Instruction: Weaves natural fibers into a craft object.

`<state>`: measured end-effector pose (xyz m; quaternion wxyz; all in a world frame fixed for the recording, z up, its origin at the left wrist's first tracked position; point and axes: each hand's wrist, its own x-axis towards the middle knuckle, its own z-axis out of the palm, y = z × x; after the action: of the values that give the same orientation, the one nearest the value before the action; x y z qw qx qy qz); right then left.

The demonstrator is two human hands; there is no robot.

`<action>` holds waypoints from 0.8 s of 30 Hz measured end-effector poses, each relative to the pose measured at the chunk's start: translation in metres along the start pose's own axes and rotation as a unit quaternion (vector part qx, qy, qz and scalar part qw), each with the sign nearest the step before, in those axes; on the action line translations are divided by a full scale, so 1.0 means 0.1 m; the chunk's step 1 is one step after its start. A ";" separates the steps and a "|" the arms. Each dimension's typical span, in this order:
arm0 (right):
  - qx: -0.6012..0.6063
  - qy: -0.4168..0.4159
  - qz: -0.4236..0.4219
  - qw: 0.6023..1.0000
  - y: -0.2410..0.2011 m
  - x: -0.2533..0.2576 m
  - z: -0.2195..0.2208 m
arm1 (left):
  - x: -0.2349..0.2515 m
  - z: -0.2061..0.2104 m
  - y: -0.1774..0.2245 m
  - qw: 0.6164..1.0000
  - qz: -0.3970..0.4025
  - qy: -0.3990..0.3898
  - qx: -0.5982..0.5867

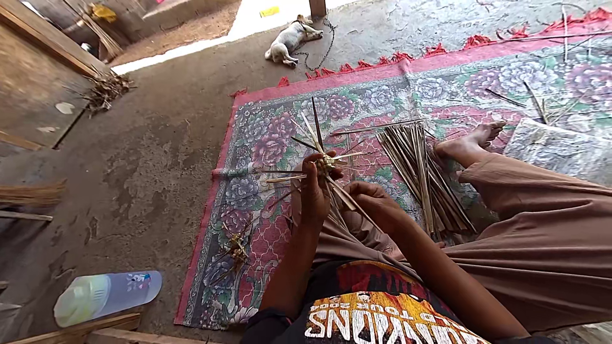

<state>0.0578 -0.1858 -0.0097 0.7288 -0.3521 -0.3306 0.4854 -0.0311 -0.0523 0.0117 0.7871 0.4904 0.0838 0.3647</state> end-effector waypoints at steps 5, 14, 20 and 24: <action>-0.081 0.085 0.008 0.993 0.06 0.06 0.13 | -0.07 0.09 -0.11 0.997 0.022 -0.013 0.066; -0.066 0.173 -0.058 0.981 0.13 0.06 0.05 | -0.09 0.05 -0.19 0.996 0.038 0.006 0.078; -0.116 0.058 -0.087 0.988 -0.20 -0.02 -0.08 | -0.07 0.00 -0.13 0.998 0.025 0.019 0.056; -0.243 0.037 -0.081 0.966 -0.17 -0.01 -0.12 | -0.07 0.01 -0.12 0.999 0.010 0.022 0.040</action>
<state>0.0758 -0.1942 -0.0021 0.6698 -0.5086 -0.4387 0.3166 -0.0302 -0.0608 0.0005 0.7613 0.5139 0.1104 0.3798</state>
